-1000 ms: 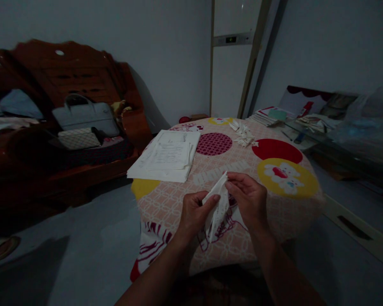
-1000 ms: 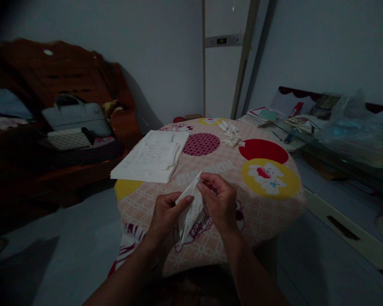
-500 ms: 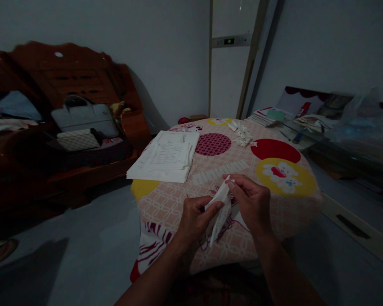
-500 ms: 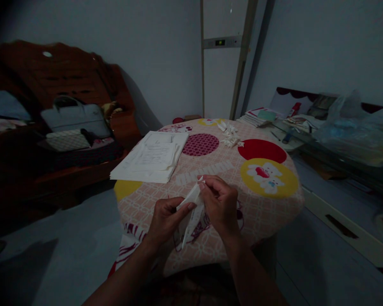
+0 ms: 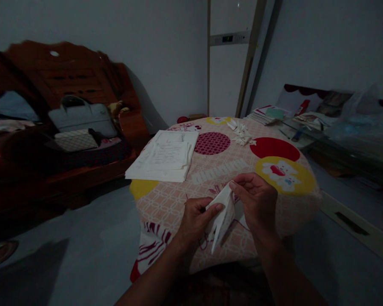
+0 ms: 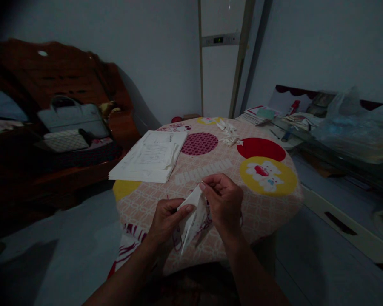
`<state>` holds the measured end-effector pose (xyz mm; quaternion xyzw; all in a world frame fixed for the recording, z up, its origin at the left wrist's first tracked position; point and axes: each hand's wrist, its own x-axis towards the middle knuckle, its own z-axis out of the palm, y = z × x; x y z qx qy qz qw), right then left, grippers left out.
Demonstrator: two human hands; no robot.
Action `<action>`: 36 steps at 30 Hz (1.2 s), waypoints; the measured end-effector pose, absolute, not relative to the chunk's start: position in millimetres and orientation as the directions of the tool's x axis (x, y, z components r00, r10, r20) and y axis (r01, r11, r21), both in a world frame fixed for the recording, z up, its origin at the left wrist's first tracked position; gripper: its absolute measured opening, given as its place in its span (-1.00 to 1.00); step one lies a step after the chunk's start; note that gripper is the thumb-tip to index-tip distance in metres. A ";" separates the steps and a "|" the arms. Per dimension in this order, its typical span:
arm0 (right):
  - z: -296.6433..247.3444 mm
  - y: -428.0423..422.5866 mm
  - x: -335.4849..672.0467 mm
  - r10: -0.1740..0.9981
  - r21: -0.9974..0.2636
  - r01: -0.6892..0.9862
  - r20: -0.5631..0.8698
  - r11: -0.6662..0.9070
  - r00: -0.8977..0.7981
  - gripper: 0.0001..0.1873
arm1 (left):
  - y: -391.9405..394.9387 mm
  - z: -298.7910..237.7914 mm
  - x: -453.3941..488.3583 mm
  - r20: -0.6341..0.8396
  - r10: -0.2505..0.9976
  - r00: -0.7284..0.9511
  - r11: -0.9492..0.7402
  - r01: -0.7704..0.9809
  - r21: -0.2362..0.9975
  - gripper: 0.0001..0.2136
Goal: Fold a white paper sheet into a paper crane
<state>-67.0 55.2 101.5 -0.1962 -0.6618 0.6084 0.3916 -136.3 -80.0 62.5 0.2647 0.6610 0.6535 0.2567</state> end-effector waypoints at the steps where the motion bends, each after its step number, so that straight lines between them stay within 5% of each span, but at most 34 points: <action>1: 102.3 55.0 -66.5 0.740 -0.952 -0.203 0.304 0.227 -0.600 -0.92 | -79.2 63.2 -136.1 -0.010 0.691 -0.723 0.001 -0.013 1.000 -0.61; 9: 102.6 54.2 -65.4 0.710 -0.844 -0.070 0.490 0.532 -0.506 -0.96 | -70.3 75.2 -137.0 -0.007 0.709 -0.705 -0.014 -0.024 1.000 -0.65; 16: 100.4 59.4 -64.1 0.744 -0.964 -0.174 0.266 0.201 -0.613 -0.90 | -68.4 74.4 -134.8 -0.138 0.734 -0.665 -0.001 -0.204 0.979 -0.70; 20: 96.8 63.2 -64.7 0.696 -0.974 -0.223 0.136 -0.035 -0.705 -0.57 | -70.7 74.4 -137.7 -0.134 0.733 -0.667 -0.009 -0.207 0.978 -0.71; 22: 95.4 64.5 -62.7 0.620 -0.988 -0.146 0.086 -0.047 -0.780 -0.50 | -71.4 74.4 -139.4 -0.123 0.721 -0.682 -0.007 -0.185 0.983 -0.71; 26: 91.3 64.6 -56.0 0.492 -0.996 0.012 0.032 0.086 -0.870 -0.74 | -71.3 76.1 -140.3 -0.098 0.671 -0.735 0.041 -0.096 0.995 -0.72; 36: 82.4 63.1 -51.5 0.472 -1.000 -0.015 0.025 0.025 -0.881 -0.70 | -74.5 77.0 -142.6 -0.123 0.696 -0.707 0.054 -0.119 0.991 -0.72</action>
